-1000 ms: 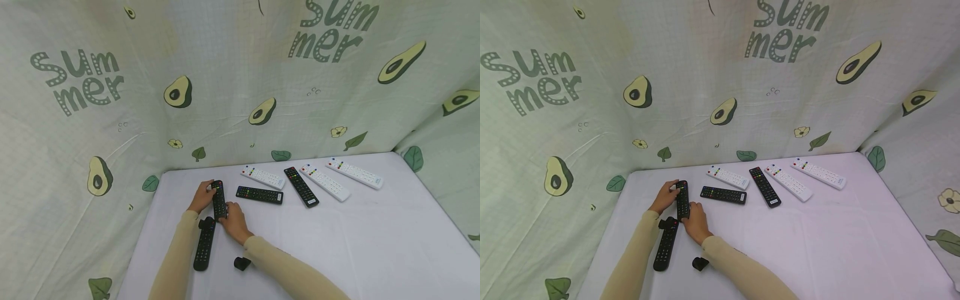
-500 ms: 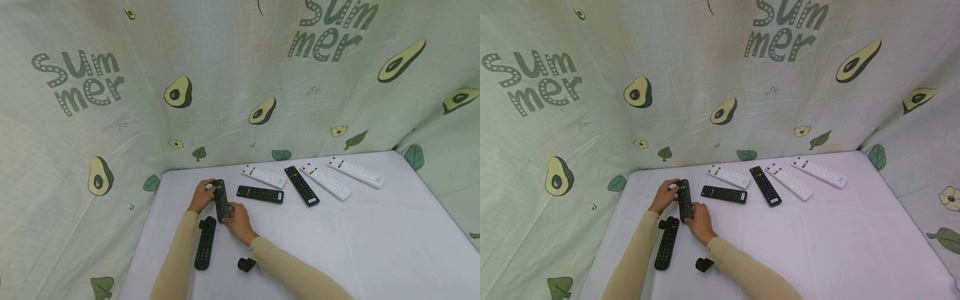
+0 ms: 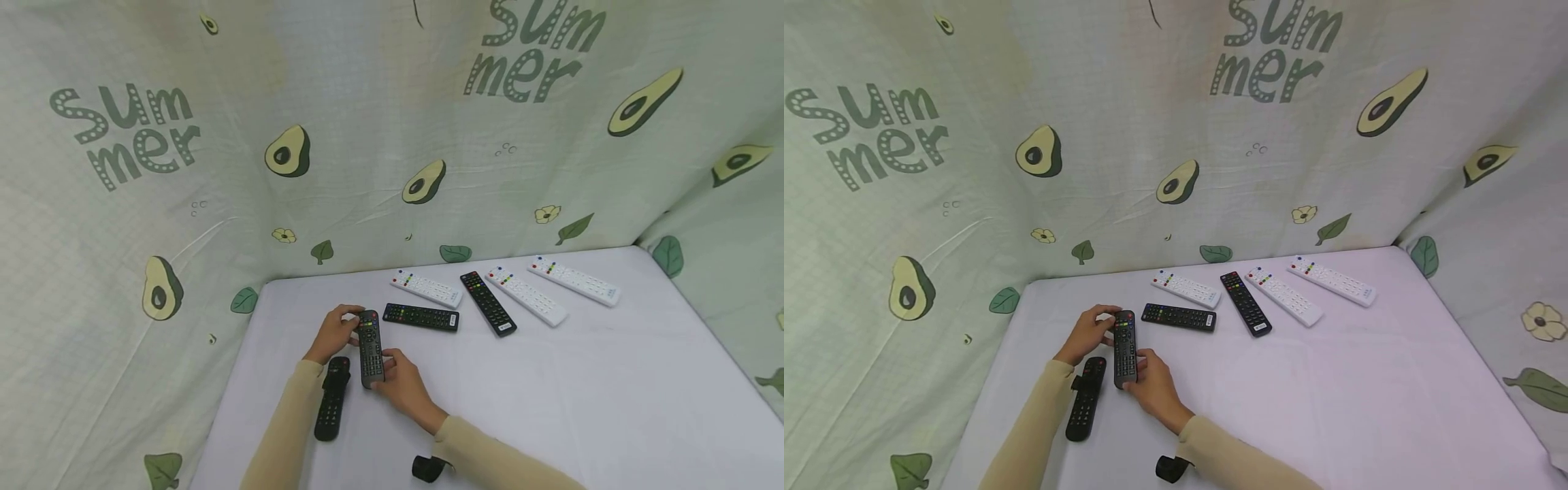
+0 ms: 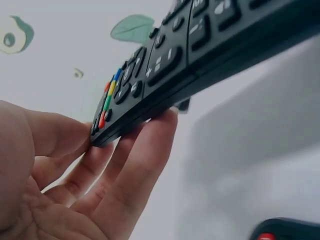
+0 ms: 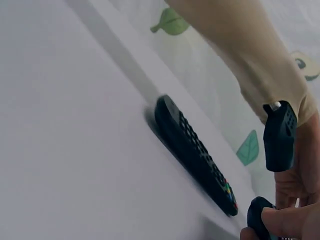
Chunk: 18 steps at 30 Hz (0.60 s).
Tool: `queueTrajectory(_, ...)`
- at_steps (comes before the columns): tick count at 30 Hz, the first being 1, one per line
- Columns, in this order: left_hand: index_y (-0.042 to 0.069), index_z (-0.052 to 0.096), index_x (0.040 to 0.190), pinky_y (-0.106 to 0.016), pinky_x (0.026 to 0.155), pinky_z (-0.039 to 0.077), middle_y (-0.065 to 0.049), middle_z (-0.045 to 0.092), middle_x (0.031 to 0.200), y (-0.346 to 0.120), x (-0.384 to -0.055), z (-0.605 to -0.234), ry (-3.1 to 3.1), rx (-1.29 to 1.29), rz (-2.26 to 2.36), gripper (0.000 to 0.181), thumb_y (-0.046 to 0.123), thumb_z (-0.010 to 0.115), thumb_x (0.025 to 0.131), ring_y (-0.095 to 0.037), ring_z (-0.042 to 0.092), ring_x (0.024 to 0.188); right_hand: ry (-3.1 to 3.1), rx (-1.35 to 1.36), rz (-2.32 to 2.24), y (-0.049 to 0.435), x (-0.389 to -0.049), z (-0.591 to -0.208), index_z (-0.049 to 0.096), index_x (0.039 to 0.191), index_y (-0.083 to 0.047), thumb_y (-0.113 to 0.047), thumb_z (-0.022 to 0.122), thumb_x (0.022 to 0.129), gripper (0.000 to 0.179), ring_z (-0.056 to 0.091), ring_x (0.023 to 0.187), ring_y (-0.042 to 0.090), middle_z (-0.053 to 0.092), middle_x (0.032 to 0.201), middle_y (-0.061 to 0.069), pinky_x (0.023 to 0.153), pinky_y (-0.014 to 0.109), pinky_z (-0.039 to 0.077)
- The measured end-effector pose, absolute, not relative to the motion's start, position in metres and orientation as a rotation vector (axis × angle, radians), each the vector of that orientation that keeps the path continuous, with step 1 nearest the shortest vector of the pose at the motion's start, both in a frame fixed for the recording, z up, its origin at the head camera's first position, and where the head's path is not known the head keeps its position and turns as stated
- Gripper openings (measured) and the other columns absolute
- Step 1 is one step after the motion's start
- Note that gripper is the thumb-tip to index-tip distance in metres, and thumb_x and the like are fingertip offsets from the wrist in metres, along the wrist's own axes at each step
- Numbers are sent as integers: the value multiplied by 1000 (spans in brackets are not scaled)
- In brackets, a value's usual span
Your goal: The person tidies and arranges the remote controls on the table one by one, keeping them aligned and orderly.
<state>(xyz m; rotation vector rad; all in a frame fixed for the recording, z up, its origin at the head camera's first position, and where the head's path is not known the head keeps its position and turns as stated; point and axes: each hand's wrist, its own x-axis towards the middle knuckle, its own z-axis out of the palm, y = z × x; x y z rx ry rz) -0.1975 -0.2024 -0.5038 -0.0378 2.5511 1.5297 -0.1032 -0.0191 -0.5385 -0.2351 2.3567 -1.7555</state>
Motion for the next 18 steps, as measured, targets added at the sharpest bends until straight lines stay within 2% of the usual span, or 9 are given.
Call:
queueTrajectory(9,-2,67,132,-37,64,62,-21,69,123,-204,-173,-514,2539,10,1436,29,2,56,106,-16,71,76,2247,-253,-1788,-12,-71,-541,50,142,8,0,84,79,72,66,88,17,63,102,8,72,26,55)
queueTrajectory(14,-1,70,128,-32,60,55,-17,71,113,-206,-163,-518,2544,29,1389,26,1,58,105,-19,69,68,2186,-252,-1808,-12,-59,-542,47,144,9,1,83,79,75,66,89,17,63,104,8,72,26,55)
queueTrajectory(18,-3,70,126,-29,58,53,-18,70,115,-206,-156,-517,2560,73,1359,25,0,58,104,-19,68,66,2142,-248,-1818,-14,-53,-544,41,150,10,2,82,80,82,67,92,18,61,107,9,72,26,57)
